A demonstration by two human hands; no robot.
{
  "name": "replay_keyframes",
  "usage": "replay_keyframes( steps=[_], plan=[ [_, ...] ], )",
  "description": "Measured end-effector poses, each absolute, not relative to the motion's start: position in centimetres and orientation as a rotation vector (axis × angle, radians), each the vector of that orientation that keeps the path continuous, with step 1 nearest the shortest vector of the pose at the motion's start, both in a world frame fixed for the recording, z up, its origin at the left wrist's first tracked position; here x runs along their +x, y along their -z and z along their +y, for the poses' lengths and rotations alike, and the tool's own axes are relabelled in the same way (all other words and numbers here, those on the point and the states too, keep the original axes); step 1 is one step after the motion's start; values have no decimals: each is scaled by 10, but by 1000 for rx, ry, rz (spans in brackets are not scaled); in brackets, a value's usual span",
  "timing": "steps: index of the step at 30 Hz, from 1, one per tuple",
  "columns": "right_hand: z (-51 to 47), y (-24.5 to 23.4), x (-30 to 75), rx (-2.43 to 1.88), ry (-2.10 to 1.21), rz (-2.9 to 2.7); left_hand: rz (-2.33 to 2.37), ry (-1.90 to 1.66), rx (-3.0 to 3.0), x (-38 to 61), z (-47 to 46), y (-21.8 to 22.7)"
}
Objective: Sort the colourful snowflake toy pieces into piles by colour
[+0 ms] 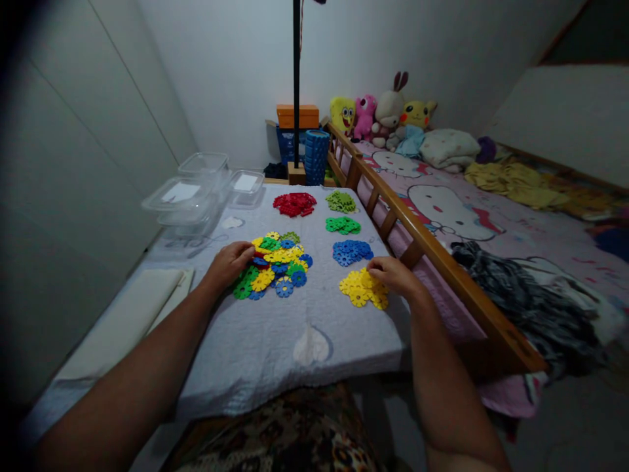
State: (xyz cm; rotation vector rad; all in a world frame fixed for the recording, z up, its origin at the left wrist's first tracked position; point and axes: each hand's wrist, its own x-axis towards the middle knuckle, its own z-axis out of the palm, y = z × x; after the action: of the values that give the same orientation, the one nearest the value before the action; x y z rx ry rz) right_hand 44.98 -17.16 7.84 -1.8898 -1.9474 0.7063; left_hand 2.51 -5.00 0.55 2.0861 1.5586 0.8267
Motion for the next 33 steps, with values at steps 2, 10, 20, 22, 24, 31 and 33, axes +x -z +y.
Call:
replay_keyframes(
  steps=[2,10,20,22,24,31,33],
  plan=[
    [-173,-76,450,-1930,-665,-1980,1545,-833,2086,24,-49,-4],
    [-159,-76,417,-1991,-317,-2034,1513,-844,2089,24,-51,-5],
    [-114,-64,277,-1701,-331,-2335,1460,-930,2048,24,-53,-7],
    [-108,-53,262,-1727,-253,-2295,1447,-944,2040,24,-53,-5],
    [-105,-45,254,-1758,-196,-2274,1440,-959,2025,24,-53,-4],
    [-105,-35,253,-1752,-195,-2295,1448,-937,2055,26,-54,-2],
    [-106,-37,254,-1743,-193,-2260,1462,-917,2076,26,-55,-3]
  ],
)
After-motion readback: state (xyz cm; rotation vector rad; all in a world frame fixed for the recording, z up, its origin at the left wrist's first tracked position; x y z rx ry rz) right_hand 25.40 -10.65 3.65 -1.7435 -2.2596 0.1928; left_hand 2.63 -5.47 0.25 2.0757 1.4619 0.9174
